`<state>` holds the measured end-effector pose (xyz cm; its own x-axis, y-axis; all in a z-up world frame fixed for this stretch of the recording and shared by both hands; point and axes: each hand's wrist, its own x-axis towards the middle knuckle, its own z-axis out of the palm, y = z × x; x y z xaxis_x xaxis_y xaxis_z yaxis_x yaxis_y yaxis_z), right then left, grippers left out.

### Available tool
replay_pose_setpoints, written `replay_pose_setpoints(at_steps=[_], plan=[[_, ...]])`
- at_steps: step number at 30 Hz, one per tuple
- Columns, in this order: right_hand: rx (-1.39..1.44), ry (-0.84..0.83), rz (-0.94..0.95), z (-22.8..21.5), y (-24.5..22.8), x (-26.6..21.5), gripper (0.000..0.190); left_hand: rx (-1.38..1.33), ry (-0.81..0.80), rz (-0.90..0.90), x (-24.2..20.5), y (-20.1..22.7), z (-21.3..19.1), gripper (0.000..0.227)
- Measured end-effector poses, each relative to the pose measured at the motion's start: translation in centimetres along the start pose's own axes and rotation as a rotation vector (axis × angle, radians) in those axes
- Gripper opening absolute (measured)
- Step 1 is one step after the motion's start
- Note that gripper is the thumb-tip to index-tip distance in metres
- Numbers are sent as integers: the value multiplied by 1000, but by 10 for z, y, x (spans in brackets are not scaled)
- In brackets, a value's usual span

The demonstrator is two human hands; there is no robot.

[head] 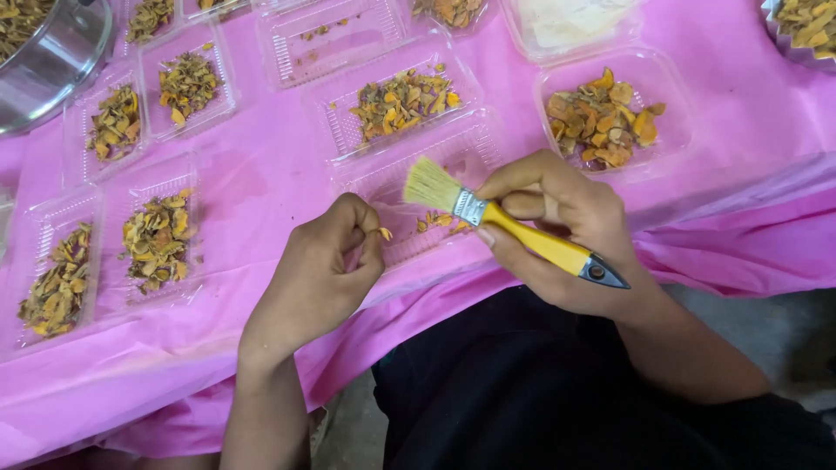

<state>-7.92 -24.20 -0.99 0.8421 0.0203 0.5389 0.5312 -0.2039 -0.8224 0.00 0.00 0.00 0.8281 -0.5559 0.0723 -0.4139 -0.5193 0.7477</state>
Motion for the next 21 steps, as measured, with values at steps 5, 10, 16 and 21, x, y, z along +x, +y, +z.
replay_pose_setpoints(at_steps=[5, 10, 16, 21], plan=[[-111, -18, -147, 8, 2, -8, 25, -187, 126, 69, -4, 2, 8, 22], [-190, -115, -192, 3, 3, -13, 11, -333, 160, 52, -3, 0, 12, 24], [-145, -136, -252, 12, 7, -13, 20, -407, 98, 139, 11, 15, 7, 22], [-162, -33, -209, 13, 20, -21, 16, -136, -15, 258, 62, 47, -1, 23]])
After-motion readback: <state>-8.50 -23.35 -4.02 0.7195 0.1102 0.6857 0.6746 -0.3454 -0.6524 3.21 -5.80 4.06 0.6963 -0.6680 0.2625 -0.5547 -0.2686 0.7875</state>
